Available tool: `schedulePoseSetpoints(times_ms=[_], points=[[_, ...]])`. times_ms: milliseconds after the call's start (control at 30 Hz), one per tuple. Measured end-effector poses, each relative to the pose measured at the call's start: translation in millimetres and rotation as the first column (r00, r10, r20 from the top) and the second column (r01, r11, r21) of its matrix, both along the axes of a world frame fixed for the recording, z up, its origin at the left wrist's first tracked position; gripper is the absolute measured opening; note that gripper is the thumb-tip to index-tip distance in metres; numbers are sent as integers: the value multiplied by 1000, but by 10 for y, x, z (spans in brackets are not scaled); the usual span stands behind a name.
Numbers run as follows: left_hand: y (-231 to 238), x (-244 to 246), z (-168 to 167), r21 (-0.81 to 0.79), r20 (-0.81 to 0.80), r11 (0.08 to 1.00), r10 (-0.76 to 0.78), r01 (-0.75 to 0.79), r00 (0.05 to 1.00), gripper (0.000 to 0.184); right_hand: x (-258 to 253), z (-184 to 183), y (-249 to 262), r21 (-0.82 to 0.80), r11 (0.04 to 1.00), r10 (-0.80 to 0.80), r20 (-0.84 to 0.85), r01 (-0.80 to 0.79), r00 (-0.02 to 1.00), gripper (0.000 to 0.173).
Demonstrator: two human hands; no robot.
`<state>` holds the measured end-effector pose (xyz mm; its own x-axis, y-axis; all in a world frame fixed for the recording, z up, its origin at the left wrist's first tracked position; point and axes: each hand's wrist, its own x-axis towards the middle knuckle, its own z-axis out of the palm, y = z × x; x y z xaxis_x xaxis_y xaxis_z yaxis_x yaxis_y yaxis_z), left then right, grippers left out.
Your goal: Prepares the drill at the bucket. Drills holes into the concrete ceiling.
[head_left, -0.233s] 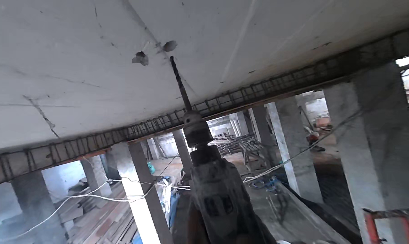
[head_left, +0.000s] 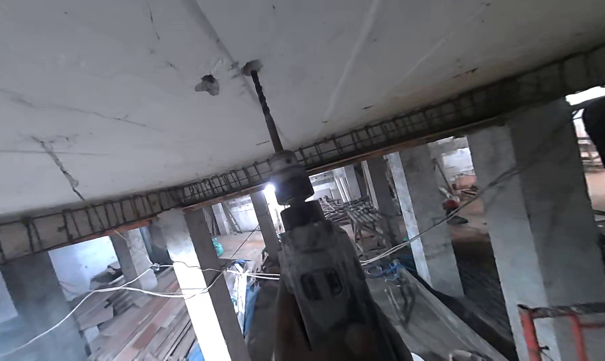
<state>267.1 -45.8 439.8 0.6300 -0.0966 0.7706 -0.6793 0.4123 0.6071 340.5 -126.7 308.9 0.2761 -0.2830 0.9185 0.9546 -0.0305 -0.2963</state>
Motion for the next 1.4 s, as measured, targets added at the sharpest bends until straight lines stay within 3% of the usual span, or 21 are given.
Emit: schedulePoseSetpoints(times_ms=[67,200,400,533,733,1000,1400], points=[[-4,15,12,-3,4,1000,4,-4,1000,53,3,59,0,14,1000,1,30,-1,1000,104],[-14,16,75,7,6,1000,21,-21,1000,57,-308,508,-90,15,994,-109,-11,109,994,81],[-49,6,139,13,-2,999,51,-51,999,60,-352,582,-150,-34,987,-157,-45,155,987,88],[-55,-50,188,1,-32,999,34,-34,999,56,-408,632,-154,6,996,-94,-5,94,996,91],[-46,-215,287,48,-106,996,75,-70,992,66,-623,699,-192,-19,997,-78,-38,78,996,96],[-53,-404,463,34,-186,999,-21,28,982,58,-806,716,-170,2,997,-78,17,78,997,97],[-191,-485,514,15,-186,998,62,-61,981,45,-902,781,-241,1,1000,-24,-38,24,999,102]])
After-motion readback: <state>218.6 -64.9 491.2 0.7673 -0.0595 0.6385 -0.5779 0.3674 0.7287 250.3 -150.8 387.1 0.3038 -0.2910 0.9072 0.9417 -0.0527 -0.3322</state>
